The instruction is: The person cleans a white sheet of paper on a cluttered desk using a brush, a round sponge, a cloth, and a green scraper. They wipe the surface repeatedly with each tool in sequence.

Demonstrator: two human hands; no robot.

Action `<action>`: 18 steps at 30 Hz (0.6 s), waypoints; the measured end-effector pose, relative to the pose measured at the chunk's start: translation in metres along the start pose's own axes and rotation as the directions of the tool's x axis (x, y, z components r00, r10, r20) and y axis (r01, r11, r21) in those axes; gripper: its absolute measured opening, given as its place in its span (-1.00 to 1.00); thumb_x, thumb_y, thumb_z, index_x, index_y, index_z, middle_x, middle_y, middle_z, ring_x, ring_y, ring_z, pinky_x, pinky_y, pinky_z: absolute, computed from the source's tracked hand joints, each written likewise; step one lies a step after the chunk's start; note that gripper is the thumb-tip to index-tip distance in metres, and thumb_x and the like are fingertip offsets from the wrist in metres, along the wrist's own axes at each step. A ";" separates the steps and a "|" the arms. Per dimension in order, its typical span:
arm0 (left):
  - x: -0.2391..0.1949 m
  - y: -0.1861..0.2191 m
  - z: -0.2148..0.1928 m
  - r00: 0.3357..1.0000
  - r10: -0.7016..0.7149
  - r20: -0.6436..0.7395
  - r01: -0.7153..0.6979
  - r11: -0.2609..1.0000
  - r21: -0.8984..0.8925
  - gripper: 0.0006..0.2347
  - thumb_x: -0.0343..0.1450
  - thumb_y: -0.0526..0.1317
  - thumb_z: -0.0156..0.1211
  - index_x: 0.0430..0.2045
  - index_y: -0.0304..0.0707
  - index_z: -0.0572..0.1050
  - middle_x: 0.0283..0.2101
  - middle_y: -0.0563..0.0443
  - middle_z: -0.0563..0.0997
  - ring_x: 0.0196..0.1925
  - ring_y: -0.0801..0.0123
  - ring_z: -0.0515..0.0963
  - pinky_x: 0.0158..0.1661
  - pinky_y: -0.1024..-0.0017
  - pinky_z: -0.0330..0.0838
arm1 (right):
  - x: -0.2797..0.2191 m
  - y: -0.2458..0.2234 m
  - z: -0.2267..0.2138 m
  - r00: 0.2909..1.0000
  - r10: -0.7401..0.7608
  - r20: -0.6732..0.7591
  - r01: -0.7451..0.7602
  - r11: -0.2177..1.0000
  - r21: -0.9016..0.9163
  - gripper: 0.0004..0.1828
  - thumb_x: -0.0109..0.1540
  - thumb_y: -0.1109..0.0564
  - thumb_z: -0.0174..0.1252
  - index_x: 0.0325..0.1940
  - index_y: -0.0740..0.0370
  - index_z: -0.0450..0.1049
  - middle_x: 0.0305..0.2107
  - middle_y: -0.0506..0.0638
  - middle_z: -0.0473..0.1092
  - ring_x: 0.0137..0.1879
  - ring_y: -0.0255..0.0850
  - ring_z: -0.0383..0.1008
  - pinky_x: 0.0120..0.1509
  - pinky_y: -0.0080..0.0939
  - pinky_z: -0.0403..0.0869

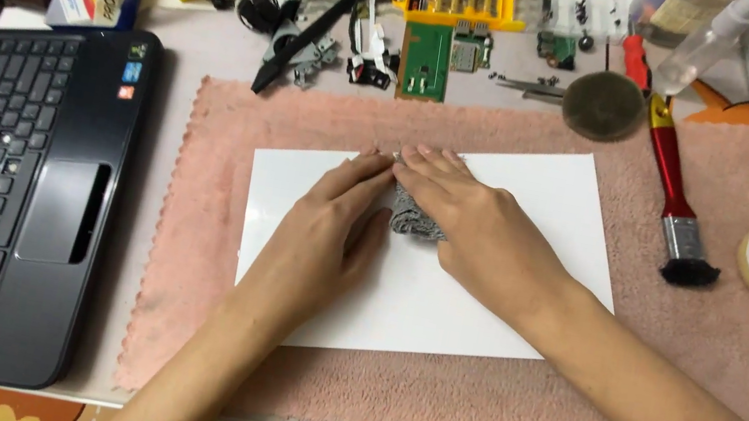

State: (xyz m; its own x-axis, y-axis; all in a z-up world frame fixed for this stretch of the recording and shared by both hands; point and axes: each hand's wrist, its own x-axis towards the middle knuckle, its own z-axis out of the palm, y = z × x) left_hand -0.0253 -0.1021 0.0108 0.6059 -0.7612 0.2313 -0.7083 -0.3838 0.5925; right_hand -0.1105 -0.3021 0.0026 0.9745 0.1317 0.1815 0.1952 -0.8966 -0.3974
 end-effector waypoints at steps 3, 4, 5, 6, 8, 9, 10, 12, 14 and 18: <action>-0.002 -0.004 0.003 1.000 0.021 -0.001 -0.021 0.999 0.032 -0.63 0.58 -0.37 0.25 0.32 -0.57 0.60 0.38 -0.47 0.62 0.52 -0.21 0.56 0.56 0.05 0.33 | -0.019 -0.012 -0.003 0.999 -0.035 0.005 0.035 0.999 -0.007 -0.20 0.23 0.66 0.02 0.56 0.37 0.48 0.44 0.34 0.48 0.63 0.07 0.41 0.77 0.07 0.29; -0.002 -0.007 0.005 1.000 0.024 0.005 -0.025 0.999 0.047 -0.63 0.59 -0.35 0.25 0.32 -0.57 0.60 0.39 -0.46 0.62 0.53 -0.20 0.56 0.56 0.06 0.32 | -0.026 -0.016 -0.004 0.997 -0.071 -0.007 0.072 0.997 0.022 -0.16 0.19 0.69 -0.02 0.56 0.40 0.47 0.43 0.39 0.47 0.62 0.15 0.41 0.76 0.13 0.29; -0.003 -0.013 0.009 1.000 0.023 0.005 -0.023 0.999 0.043 -0.63 0.59 -0.35 0.25 0.32 -0.57 0.60 0.39 -0.46 0.62 0.53 -0.20 0.56 0.56 0.06 0.32 | -0.042 -0.015 0.006 0.998 -0.070 -0.002 0.070 0.997 0.021 -0.16 0.19 0.69 -0.02 0.56 0.40 0.47 0.43 0.39 0.47 0.62 0.15 0.41 0.76 0.13 0.29; -0.004 -0.019 0.013 0.996 0.088 -0.008 -0.088 0.996 0.010 -0.63 0.60 -0.39 0.18 0.33 -0.59 0.54 0.42 -0.47 0.57 0.53 -0.26 0.53 0.56 0.02 0.34 | -0.059 -0.014 0.016 0.993 -0.120 0.014 0.121 0.991 -0.058 0.04 0.03 0.63 0.06 0.66 0.37 0.33 0.57 0.31 0.31 0.71 0.12 0.26 0.85 0.09 0.13; -0.005 -0.026 0.017 0.988 0.152 -0.027 -0.152 0.988 -0.024 -0.64 0.61 -0.42 0.12 0.34 -0.61 0.49 0.46 -0.47 0.52 0.54 -0.32 0.50 0.55 -0.02 0.35 | -0.090 -0.024 0.022 0.985 -0.169 0.038 0.173 0.975 -0.138 0.29 -0.14 0.57 0.14 0.76 0.34 0.18 0.71 0.23 0.15 0.81 0.09 0.11 0.93 0.04 -0.03; -0.006 -0.026 0.017 0.991 0.135 -0.017 -0.136 0.991 -0.021 -0.64 0.62 -0.41 0.10 0.35 -0.60 0.49 0.47 -0.46 0.52 0.57 -0.31 0.47 0.55 -0.03 0.35 | -0.105 -0.034 0.019 0.986 -0.156 0.052 0.160 0.983 -0.094 0.35 -0.18 0.55 0.17 0.78 0.31 0.16 0.72 0.21 0.13 0.82 0.07 0.09 0.93 0.02 -0.05; -0.006 -0.025 0.017 0.992 0.123 -0.008 -0.123 0.992 -0.016 -0.63 0.63 -0.40 0.09 0.37 -0.59 0.48 0.49 -0.44 0.51 0.59 -0.29 0.45 0.55 -0.03 0.35 | -0.119 -0.044 0.015 0.988 -0.143 0.063 0.146 0.988 -0.053 0.41 -0.23 0.53 0.20 0.80 0.29 0.13 0.74 0.19 0.10 0.83 0.05 0.07 0.93 0.01 -0.06; -0.005 -0.024 0.015 0.993 0.114 -0.007 -0.114 0.993 -0.010 -0.64 0.62 -0.40 0.11 0.34 -0.62 0.50 0.46 -0.45 0.53 0.54 -0.28 0.50 0.51 0.01 0.40 | -0.138 -0.057 0.012 0.987 -0.157 0.037 0.157 0.988 0.006 0.33 -0.20 0.59 0.19 0.74 0.34 0.22 0.69 0.23 0.20 0.78 0.10 0.19 0.90 0.05 0.06; -0.002 -0.021 0.015 0.994 0.113 -0.010 -0.113 0.994 -0.002 -0.64 0.60 -0.41 0.13 0.32 -0.64 0.51 0.44 -0.45 0.56 0.48 -0.26 0.55 0.46 0.05 0.44 | -0.152 -0.059 0.010 0.985 -0.171 0.006 0.170 0.984 0.058 0.24 -0.17 0.65 0.18 0.68 0.39 0.31 0.64 0.26 0.29 0.73 0.14 0.30 0.86 0.08 0.19; 0.005 -0.017 0.023 0.997 0.076 -0.032 -0.075 0.997 0.030 -0.66 0.43 -0.50 0.14 0.10 -0.58 0.60 0.36 -0.39 0.59 0.35 -0.31 0.57 0.33 0.03 0.51 | -0.146 -0.038 -0.019 0.985 -0.072 0.159 0.003 0.918 0.397 0.14 -0.08 0.60 0.02 0.63 0.20 0.44 0.59 0.13 0.40 0.70 0.01 0.36 0.80 -0.01 0.16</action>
State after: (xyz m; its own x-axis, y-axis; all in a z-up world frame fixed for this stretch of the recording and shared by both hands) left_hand -0.0184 -0.1110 -0.0157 0.5616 -0.7709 0.3005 -0.7623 -0.3410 0.5500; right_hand -0.2625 -0.2951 0.0081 0.9630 0.2618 0.0647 0.2264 -0.6545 -0.7214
